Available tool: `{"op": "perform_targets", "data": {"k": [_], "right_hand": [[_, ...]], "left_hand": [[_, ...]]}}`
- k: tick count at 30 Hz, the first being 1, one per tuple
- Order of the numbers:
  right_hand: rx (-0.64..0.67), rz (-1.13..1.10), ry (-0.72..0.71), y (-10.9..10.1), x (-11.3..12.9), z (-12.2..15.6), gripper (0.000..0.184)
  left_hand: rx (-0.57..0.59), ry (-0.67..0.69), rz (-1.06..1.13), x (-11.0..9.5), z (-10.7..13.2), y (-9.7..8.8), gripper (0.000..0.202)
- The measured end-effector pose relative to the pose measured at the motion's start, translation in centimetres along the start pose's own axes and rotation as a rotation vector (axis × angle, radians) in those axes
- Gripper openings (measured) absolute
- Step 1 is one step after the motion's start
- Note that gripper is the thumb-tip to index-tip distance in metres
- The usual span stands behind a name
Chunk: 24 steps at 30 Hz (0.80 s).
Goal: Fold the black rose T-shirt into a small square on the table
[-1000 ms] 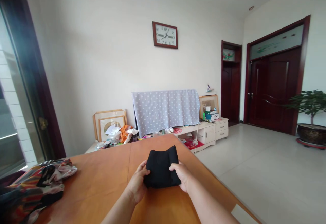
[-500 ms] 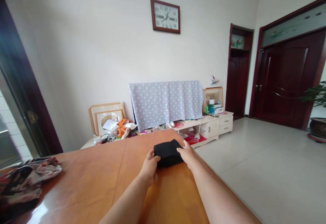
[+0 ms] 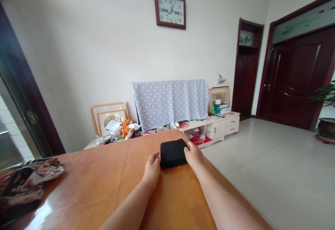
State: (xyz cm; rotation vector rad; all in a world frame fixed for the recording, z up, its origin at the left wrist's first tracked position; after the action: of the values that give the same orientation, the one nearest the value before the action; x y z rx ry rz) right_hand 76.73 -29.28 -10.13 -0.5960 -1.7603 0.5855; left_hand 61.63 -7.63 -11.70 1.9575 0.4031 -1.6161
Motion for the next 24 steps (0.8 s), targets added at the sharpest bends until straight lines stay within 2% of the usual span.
{"op": "perform_targets", "data": {"k": [3, 7, 10, 13, 18, 21, 24], "right_hand": [[0.013, 0.081, -0.072, 0.1, 1.4, 0.8, 0.052], [0.076, 0.180, -0.106, 2.3, 2.3, 2.1, 0.058], [0.110, 0.240, -0.134, 3.5, 2.2, 2.5, 0.060], [0.141, 0.279, -0.191, 3.5, 2.2, 2.4, 0.058], [0.160, 0.345, -0.263, 3.4, 4.1, 2.7, 0.057], [0.190, 0.369, -0.322, 4.4, 5.8, 3.9, 0.057], [0.232, 0.395, -0.343, 5.5, 6.4, 5.2, 0.055]], "left_hand": [[-0.028, 0.046, -0.102, -0.5, 0.9, -0.6, 0.035], [0.032, 0.120, -0.243, -1.2, 1.6, 0.0, 0.048], [0.062, 0.143, -0.341, -1.5, 1.7, 0.4, 0.040], [0.086, 0.162, -0.406, -1.8, 1.9, 0.8, 0.031], [0.106, 0.250, -0.480, -2.7, 3.0, 1.6, 0.047], [0.155, 0.237, -0.549, -2.3, 3.4, 2.4, 0.046], [0.168, 0.204, -0.533, -1.6, 3.4, 2.6, 0.043]]}}
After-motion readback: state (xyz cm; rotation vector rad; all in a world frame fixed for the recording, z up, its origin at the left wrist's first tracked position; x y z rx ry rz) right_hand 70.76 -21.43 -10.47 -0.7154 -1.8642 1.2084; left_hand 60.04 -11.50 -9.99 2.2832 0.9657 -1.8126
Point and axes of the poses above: each hand's wrist, its own z-axis away from the middle knuckle, its own y-axis out of the palm, x = y × z, the point moved 7 cm from there along -z, towards the middle knuckle, and after that the axes turned 13 degrees about z, right-handed, at the moved point
